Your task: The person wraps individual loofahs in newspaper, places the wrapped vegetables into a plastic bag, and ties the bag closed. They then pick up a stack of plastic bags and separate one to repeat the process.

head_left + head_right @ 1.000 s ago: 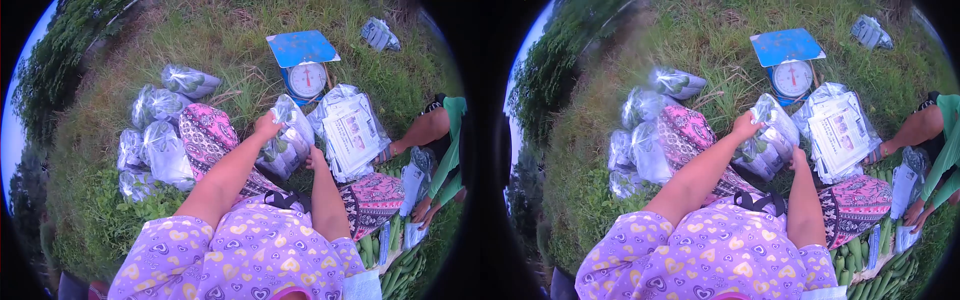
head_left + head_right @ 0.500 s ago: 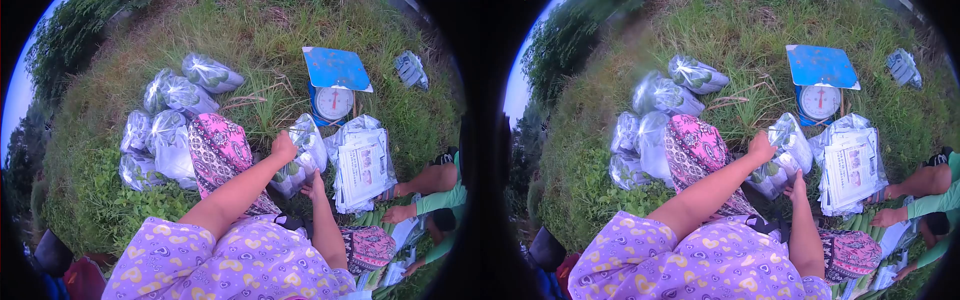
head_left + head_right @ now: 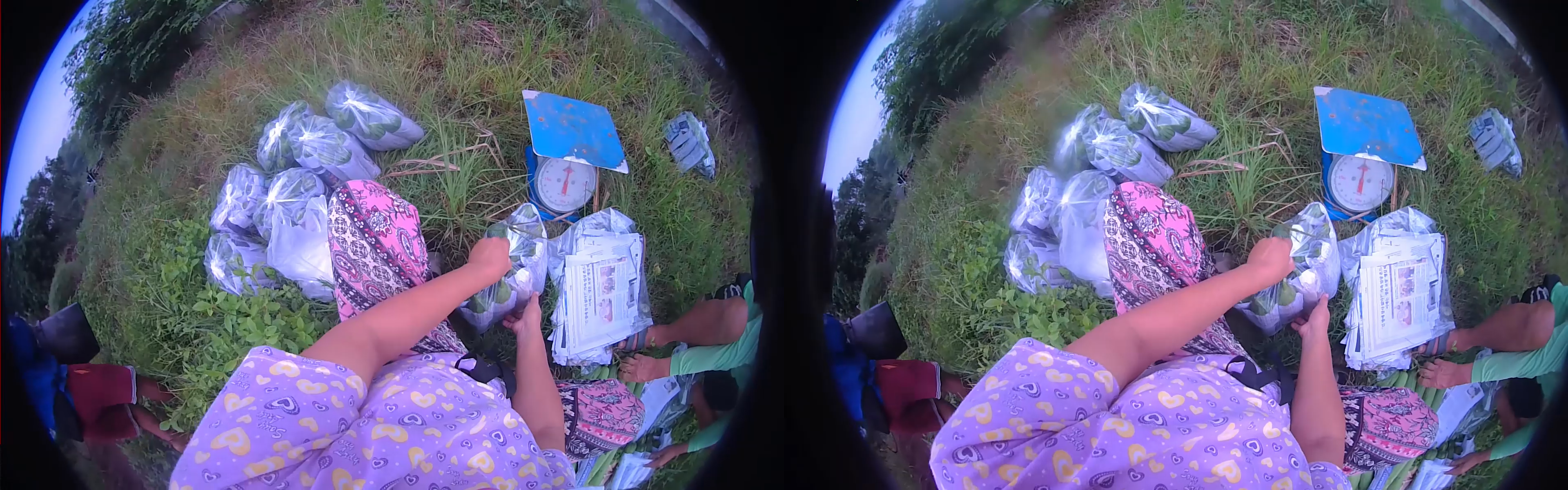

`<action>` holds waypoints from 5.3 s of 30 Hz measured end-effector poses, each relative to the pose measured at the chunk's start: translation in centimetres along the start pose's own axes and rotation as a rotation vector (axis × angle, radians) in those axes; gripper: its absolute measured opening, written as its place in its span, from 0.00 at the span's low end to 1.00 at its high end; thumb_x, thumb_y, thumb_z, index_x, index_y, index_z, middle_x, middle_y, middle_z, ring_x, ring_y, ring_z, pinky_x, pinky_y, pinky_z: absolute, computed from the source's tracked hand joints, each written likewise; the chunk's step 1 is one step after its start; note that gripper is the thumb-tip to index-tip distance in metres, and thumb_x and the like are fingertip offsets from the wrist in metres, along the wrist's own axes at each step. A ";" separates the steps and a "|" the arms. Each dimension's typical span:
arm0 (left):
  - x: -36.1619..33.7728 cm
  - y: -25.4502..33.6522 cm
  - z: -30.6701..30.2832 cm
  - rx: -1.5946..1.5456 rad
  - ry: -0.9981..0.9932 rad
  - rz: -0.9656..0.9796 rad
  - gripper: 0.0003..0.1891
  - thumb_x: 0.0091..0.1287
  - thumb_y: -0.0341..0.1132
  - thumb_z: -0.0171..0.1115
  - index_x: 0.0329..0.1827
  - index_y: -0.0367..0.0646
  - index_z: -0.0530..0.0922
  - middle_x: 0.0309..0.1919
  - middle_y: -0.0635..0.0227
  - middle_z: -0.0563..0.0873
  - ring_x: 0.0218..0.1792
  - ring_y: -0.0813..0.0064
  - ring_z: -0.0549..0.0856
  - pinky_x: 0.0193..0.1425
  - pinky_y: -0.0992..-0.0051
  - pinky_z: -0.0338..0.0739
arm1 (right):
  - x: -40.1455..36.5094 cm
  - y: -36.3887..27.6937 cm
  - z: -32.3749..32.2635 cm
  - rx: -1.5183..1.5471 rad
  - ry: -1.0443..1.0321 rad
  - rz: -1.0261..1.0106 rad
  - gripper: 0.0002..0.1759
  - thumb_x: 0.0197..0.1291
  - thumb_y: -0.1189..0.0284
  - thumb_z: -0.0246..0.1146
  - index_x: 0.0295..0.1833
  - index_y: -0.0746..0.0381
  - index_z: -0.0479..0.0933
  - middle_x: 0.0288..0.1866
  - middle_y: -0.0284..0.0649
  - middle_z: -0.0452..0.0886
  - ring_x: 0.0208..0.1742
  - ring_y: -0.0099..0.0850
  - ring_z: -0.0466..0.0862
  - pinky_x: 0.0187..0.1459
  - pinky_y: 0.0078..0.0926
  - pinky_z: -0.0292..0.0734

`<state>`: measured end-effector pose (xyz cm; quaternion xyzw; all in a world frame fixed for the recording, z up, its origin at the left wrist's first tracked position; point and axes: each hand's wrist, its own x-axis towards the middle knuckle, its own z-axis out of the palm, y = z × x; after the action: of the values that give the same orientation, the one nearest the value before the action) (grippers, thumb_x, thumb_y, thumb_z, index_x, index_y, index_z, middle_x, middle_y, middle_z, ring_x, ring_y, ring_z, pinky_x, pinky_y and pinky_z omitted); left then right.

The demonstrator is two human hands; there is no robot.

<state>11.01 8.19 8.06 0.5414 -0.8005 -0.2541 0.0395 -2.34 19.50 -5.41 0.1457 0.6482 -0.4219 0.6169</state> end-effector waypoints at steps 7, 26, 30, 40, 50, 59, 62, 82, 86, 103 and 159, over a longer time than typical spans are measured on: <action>-0.3 -0.1 0.8 -0.211 0.036 0.051 0.14 0.55 0.36 0.61 0.37 0.32 0.76 0.33 0.44 0.83 0.39 0.46 0.83 0.47 0.56 0.77 | -0.4 0.5 -0.3 0.123 -0.060 -0.021 0.41 0.65 0.39 0.38 0.72 0.58 0.55 0.71 0.50 0.58 0.67 0.55 0.62 0.62 0.67 0.52; 9.5 -2.9 -16.9 -1.455 0.051 -0.369 0.09 0.64 0.26 0.47 0.45 0.36 0.73 0.36 0.59 0.82 0.36 0.62 0.85 0.42 0.57 0.84 | -9.9 -10.1 4.2 -0.295 -0.365 -0.495 0.32 0.66 0.55 0.53 0.70 0.60 0.61 0.68 0.46 0.67 0.65 0.39 0.69 0.64 0.42 0.59; 17.9 -5.6 -25.4 -1.424 0.127 -0.388 0.09 0.67 0.26 0.44 0.45 0.29 0.70 0.38 0.52 0.81 0.38 0.57 0.85 0.44 0.53 0.83 | -9.8 -10.7 4.1 -0.330 -0.340 -0.585 0.30 0.65 0.58 0.56 0.68 0.62 0.64 0.66 0.43 0.71 0.64 0.32 0.71 0.62 0.33 0.63; 34.3 -19.0 -36.7 -1.112 0.640 -0.155 0.09 0.61 0.27 0.53 0.41 0.31 0.74 0.32 0.58 0.80 0.30 0.63 0.83 0.36 0.62 0.79 | -8.9 -10.3 3.7 -0.363 -0.331 -0.621 0.27 0.61 0.74 0.58 0.66 0.69 0.65 0.64 0.48 0.71 0.65 0.36 0.72 0.65 0.31 0.64; 41.5 -40.8 -26.7 -0.708 0.870 -0.570 0.26 0.58 0.40 0.57 0.49 0.20 0.73 0.42 0.50 0.82 0.38 0.64 0.82 0.38 0.65 0.75 | -8.7 -9.7 -0.4 -0.420 -0.159 -0.456 0.30 0.59 0.68 0.62 0.66 0.65 0.66 0.63 0.45 0.72 0.63 0.35 0.72 0.61 0.32 0.68; 46.0 -46.8 -29.0 -0.707 0.536 -0.672 0.18 0.66 0.38 0.57 0.53 0.34 0.73 0.44 0.59 0.82 0.44 0.61 0.84 0.46 0.61 0.81 | -13.1 -13.5 2.0 -0.830 -0.061 -0.743 0.27 0.59 0.63 0.62 0.62 0.63 0.69 0.62 0.48 0.71 0.63 0.45 0.72 0.63 0.36 0.67; 48.4 -50.8 -32.2 -0.351 0.455 -0.658 0.29 0.59 0.44 0.64 0.59 0.36 0.70 0.51 0.54 0.79 0.52 0.57 0.80 0.57 0.57 0.74 | -17.8 -15.2 1.2 -0.895 -0.107 -0.798 0.29 0.58 0.63 0.63 0.63 0.62 0.69 0.63 0.49 0.70 0.64 0.47 0.70 0.64 0.38 0.65; 13.6 -6.5 -26.3 0.464 -0.081 0.539 0.20 0.54 0.32 0.67 0.49 0.41 0.74 0.53 0.54 0.76 0.54 0.53 0.76 0.59 0.64 0.71 | -35.7 -1.3 -27.1 0.018 0.571 -1.298 0.21 0.63 0.66 0.58 0.58 0.65 0.73 0.56 0.40 0.79 0.53 0.27 0.77 0.55 0.24 0.68; 7.1 3.3 -25.6 0.557 -0.188 0.692 0.19 0.54 0.32 0.66 0.49 0.41 0.74 0.54 0.55 0.75 0.55 0.54 0.76 0.60 0.64 0.71 | -34.0 1.5 -29.4 0.127 0.537 -1.226 0.20 0.65 0.67 0.57 0.59 0.65 0.73 0.55 0.39 0.79 0.53 0.26 0.78 0.54 0.23 0.67; -6.0 -8.8 -32.5 0.316 0.146 0.669 0.18 0.61 0.37 0.63 0.53 0.41 0.74 0.53 0.60 0.78 0.55 0.59 0.77 0.58 0.65 0.72 | -32.2 -2.2 -32.4 0.098 0.357 -1.083 0.28 0.71 0.58 0.47 0.68 0.64 0.63 0.68 0.43 0.67 0.66 0.33 0.69 0.63 0.34 0.62; -2.5 19.5 -21.3 -1.361 -0.280 0.713 0.22 0.74 0.49 0.46 0.54 0.38 0.75 0.43 0.67 0.82 0.43 0.76 0.81 0.48 0.74 0.77 | -31.7 -14.1 -4.3 -0.311 -0.651 -1.275 0.37 0.56 0.61 0.66 0.67 0.66 0.63 0.61 0.42 0.73 0.62 0.31 0.71 0.62 0.33 0.66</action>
<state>2.75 8.24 35.88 0.0710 -0.5919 -0.7270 0.3407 -9.00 24.64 28.48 -0.4819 0.4433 -0.6242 0.4263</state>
